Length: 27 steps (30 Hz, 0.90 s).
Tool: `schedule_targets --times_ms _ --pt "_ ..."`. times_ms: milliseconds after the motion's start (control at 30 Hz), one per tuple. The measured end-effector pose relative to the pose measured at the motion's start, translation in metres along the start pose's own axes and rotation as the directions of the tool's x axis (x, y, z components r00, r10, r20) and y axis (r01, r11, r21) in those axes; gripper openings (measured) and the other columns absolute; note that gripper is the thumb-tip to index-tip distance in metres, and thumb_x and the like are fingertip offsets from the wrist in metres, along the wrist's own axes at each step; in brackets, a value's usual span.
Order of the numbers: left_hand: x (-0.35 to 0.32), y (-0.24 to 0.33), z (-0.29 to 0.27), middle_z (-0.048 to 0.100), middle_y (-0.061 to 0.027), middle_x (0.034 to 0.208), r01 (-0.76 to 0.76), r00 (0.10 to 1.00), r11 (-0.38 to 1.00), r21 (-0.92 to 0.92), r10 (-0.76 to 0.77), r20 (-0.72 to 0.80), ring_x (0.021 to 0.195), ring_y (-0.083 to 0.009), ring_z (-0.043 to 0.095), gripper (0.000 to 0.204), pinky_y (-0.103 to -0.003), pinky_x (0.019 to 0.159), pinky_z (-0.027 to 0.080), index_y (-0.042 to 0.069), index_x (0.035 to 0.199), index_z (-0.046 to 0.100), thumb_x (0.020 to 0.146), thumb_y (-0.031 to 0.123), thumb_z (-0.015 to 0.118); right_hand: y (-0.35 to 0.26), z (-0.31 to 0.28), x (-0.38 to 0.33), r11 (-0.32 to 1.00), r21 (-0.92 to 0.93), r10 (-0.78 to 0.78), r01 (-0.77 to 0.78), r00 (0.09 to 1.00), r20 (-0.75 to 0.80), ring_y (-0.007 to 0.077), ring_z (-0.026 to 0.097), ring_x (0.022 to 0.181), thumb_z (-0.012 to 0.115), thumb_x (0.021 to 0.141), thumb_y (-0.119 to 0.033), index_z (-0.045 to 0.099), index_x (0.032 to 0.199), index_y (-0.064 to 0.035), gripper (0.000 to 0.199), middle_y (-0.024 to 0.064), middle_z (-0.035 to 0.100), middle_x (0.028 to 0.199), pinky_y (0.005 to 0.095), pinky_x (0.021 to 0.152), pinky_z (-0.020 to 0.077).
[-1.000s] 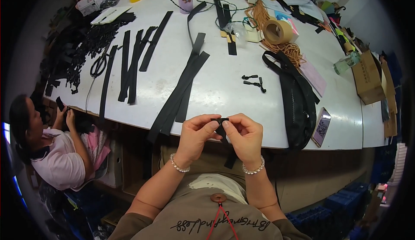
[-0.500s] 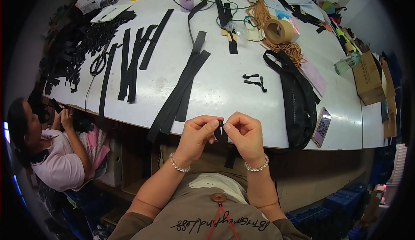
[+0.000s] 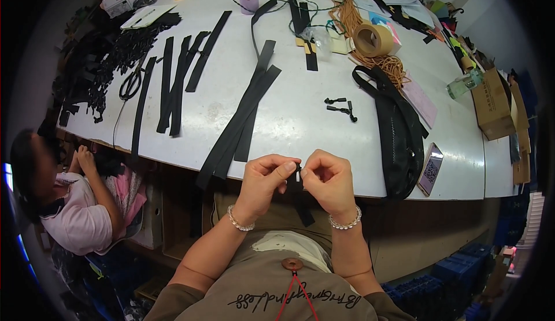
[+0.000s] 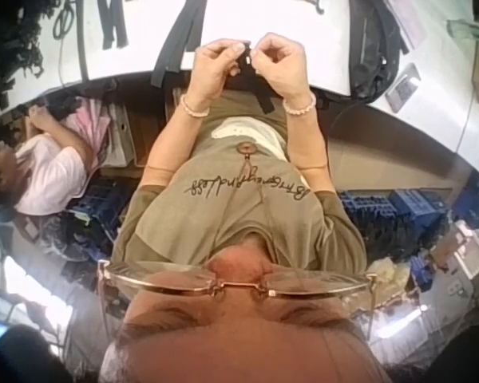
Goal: Assemble plastic buckles onto black webbing straps at a manufacturing workshop table.
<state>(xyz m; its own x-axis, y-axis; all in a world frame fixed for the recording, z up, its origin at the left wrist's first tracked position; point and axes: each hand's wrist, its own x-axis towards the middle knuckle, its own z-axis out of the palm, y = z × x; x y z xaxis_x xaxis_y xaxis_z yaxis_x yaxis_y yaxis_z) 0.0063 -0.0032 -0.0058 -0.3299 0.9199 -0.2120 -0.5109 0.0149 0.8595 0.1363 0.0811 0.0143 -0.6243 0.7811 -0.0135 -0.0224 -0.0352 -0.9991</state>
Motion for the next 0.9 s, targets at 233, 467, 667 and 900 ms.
schedule_targets --times_ms 233,467,667,900 --pt "0.000 0.005 0.001 0.063 -0.0007 0.076 -0.137 0.990 0.976 0.169 0.139 0.003 0.054 -0.0029 0.051 0.010 -0.016 0.045 0.040 0.003 0.091 0.070 0.086 0.010 0.066 -0.014 -0.001 -0.002 0.945 -0.274 -0.179 0.178 0.984 0.022 0.0018 0.033 0.048 0.061 0.072 0.005 0.051 0.065 -0.0011 0.014 -0.0006 0.047 0.064 0.0207 0.043 0.0248" --pt "0.002 0.014 0.000 0.064 -0.0009 0.077 -0.161 0.987 0.952 0.261 0.162 0.018 0.053 -0.0014 0.050 0.010 -0.015 0.043 0.041 0.003 0.090 0.070 0.085 0.011 0.067 -0.009 0.001 -0.006 0.941 -0.278 -0.205 0.194 0.979 -0.010 0.0033 0.039 0.050 0.064 0.076 0.002 0.056 0.071 -0.0007 0.010 0.0008 0.049 0.065 0.0204 0.044 0.0292" --pt "0.002 0.013 -0.002 0.063 0.0001 0.075 -0.111 0.993 0.963 0.245 0.114 0.001 0.055 -0.0009 0.050 0.010 -0.015 0.044 0.040 0.003 0.090 0.069 0.085 0.011 0.066 0.003 -0.001 -0.007 0.999 0.010 -0.041 0.041 0.999 -0.028 0.0033 0.048 0.056 0.064 0.078 0.001 0.059 0.076 -0.0003 0.006 -0.0001 0.054 0.069 0.0191 0.049 0.0368" --pt "0.000 0.008 0.000 0.064 -0.0003 0.076 -0.050 0.998 0.967 0.249 0.040 0.044 0.064 -0.0015 0.053 0.007 -0.016 0.051 0.042 0.002 0.088 0.068 0.085 0.009 0.066 -0.015 -0.012 -0.003 0.974 -0.224 -0.016 0.042 0.993 0.115 0.0026 0.038 0.052 0.063 0.073 0.002 0.054 0.069 -0.0003 0.010 -0.0015 0.051 0.065 0.0200 0.046 0.0303"
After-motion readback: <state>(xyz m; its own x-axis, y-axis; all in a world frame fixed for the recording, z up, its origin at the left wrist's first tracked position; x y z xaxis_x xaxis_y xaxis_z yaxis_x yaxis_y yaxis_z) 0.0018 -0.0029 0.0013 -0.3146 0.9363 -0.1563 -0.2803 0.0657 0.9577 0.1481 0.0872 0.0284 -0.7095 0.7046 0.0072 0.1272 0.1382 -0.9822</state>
